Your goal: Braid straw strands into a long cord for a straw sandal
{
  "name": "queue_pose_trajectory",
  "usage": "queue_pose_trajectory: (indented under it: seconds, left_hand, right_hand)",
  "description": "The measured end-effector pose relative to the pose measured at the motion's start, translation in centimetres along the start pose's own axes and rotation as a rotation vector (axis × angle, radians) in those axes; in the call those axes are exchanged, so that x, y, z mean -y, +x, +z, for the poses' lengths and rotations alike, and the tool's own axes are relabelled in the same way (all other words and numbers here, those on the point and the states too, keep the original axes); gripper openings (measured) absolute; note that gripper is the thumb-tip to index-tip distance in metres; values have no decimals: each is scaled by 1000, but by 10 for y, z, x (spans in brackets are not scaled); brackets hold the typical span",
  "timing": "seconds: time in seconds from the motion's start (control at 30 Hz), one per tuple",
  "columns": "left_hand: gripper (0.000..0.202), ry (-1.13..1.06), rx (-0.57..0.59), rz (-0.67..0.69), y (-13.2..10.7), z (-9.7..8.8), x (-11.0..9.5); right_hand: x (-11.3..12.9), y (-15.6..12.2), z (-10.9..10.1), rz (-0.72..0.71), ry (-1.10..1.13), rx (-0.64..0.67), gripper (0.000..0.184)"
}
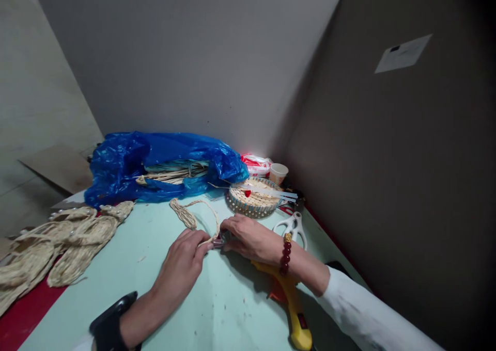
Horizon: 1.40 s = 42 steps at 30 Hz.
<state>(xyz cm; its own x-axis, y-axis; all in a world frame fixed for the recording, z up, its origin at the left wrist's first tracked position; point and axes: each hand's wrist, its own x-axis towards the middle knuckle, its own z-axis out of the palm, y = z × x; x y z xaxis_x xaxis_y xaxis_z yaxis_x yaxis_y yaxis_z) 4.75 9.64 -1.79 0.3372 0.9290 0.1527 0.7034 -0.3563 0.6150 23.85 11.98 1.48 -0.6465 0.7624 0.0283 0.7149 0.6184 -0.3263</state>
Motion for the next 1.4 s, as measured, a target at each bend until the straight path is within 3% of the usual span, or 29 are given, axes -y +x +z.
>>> queue_pose_trajectory:
  seconds: [0.43, 0.53, 0.7, 0.97, 1.1, 1.23, 1.4]
  left_hand:
    - [23, -151, 37, -141, 1, -10, 7]
    - [23, -275, 68, -197, -8, -15, 8]
    - [28, -676, 129, -351, -29, -17, 2]
    - [26, -844, 167, -416, -65, -22, -1]
    - [23, -921, 175, -368, -80, -22, -1]
    - [20, -955, 177, -335, -86, -19, -5]
    - [24, -970, 174, -373, -86, -12, -7]
  right_hand:
    - [-8, 7, 7, 88, -151, 51, 15]
    - [-9, 5, 6, 107, -181, 53, 19]
    - [1, 7, 8, 93, -239, 27, 21]
    - [30, -10, 8, 149, -272, -127, 16]
    - [67, -39, 9, 249, 91, -260, 20]
    - [103, -56, 21, 284, 557, -132, 16]
    - [110, -58, 41, 311, 704, -157, 13]
